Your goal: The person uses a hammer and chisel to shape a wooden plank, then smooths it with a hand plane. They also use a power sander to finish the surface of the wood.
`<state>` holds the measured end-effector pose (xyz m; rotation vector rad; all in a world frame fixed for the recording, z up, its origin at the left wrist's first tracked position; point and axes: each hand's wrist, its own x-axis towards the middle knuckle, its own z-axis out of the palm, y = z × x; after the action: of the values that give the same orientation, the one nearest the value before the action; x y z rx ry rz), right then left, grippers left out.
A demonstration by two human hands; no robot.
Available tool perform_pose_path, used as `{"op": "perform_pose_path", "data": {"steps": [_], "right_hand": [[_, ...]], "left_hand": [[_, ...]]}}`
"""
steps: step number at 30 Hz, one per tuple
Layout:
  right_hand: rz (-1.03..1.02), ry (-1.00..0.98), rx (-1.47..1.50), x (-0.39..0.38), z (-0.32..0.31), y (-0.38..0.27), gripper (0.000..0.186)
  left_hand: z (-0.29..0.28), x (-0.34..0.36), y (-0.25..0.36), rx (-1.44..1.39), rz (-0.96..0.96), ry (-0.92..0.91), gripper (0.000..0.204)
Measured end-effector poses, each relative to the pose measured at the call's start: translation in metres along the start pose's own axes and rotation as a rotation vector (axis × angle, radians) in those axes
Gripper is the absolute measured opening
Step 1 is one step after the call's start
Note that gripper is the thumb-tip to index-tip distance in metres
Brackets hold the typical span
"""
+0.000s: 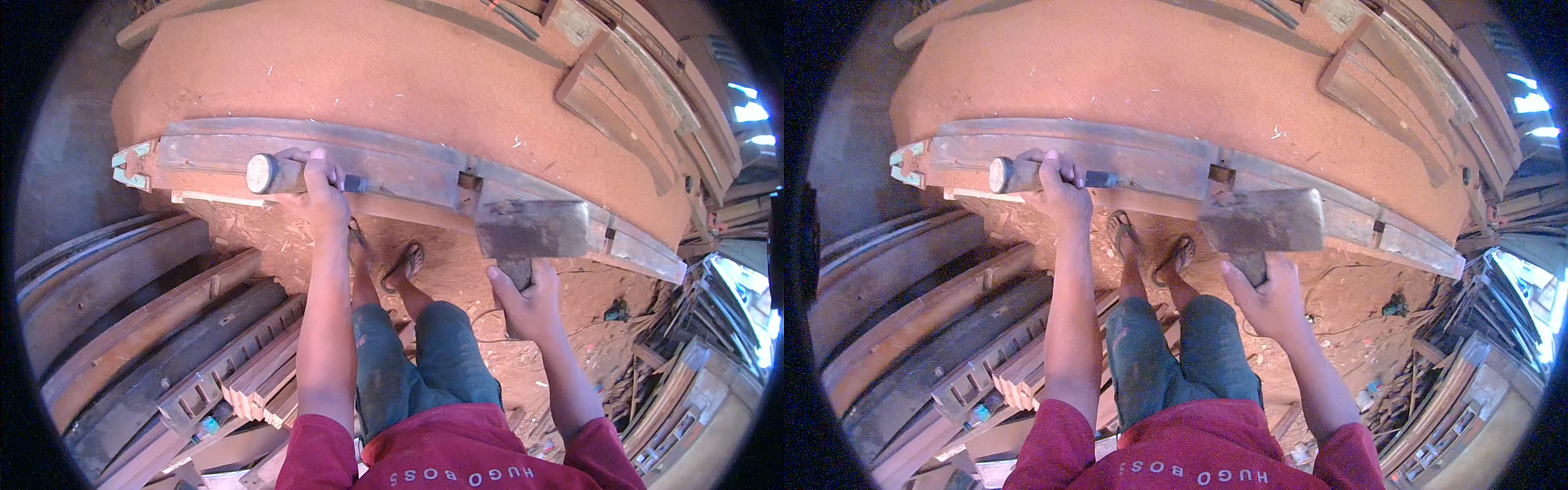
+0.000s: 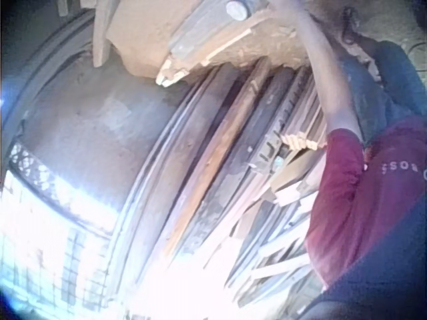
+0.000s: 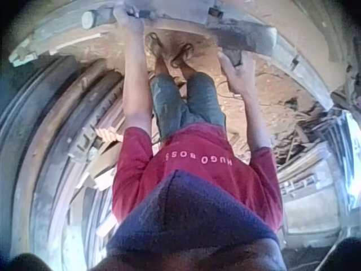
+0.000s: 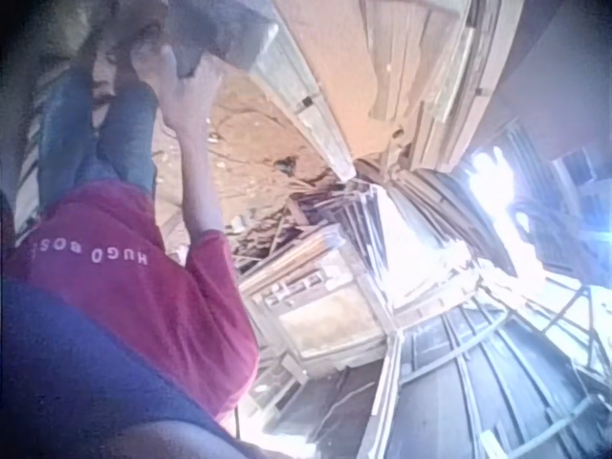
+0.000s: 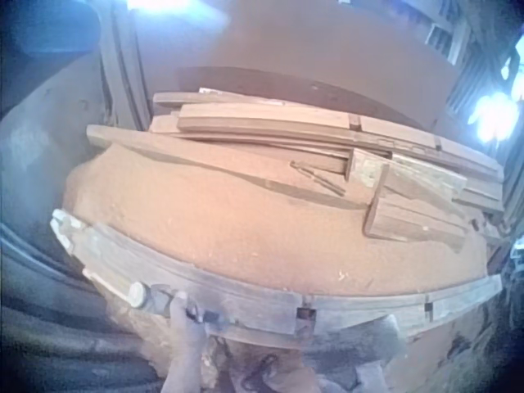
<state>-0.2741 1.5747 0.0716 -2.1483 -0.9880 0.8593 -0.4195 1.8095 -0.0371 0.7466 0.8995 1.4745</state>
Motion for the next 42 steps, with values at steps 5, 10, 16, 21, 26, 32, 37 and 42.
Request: {"op": "perform_pose_path", "data": {"steps": [5, 10, 16, 21, 26, 32, 37, 42], "right_hand": [[-0.111, -0.063, -0.067, 0.027, 0.007, -0.009, 0.023], [-0.1, -0.114, -0.01, 0.042, 0.009, -0.017, 0.032], [-0.202, -0.149, -0.083, 0.055, 0.006, -0.025, 0.035], [-0.233, -0.264, -0.171, 0.07, 0.001, -0.046, 0.038], [-0.598, -0.291, -0.169, 0.112, -0.008, -0.122, 0.042], [-0.907, -0.322, -0.171, 0.11, -0.012, -0.224, 0.045], [-0.811, -0.522, -0.596, 0.125, -0.016, -0.195, 0.039], [-1.11, -0.157, -0.181, 0.103, -0.013, -0.263, 0.044]], "left_hand": [[-0.003, -0.006, -0.016, 0.046, -0.074, -0.036, 0.017], [-0.007, -0.01, -0.02, 0.062, -0.001, -0.085, 0.017], [-0.004, -0.012, -0.019, 0.101, 0.028, -0.052, 0.016], [0.0, -0.018, -0.02, 0.217, 0.042, -0.001, 0.016], [-0.015, -0.011, -0.046, 0.169, 0.055, 0.105, 0.014], [-0.025, -0.009, -0.049, 0.069, -0.092, 0.077, 0.013], [-0.019, -0.013, -0.049, 0.018, -0.126, 0.055, 0.013], [-0.023, -0.008, -0.045, 0.018, -0.133, 0.059, 0.012]]}}
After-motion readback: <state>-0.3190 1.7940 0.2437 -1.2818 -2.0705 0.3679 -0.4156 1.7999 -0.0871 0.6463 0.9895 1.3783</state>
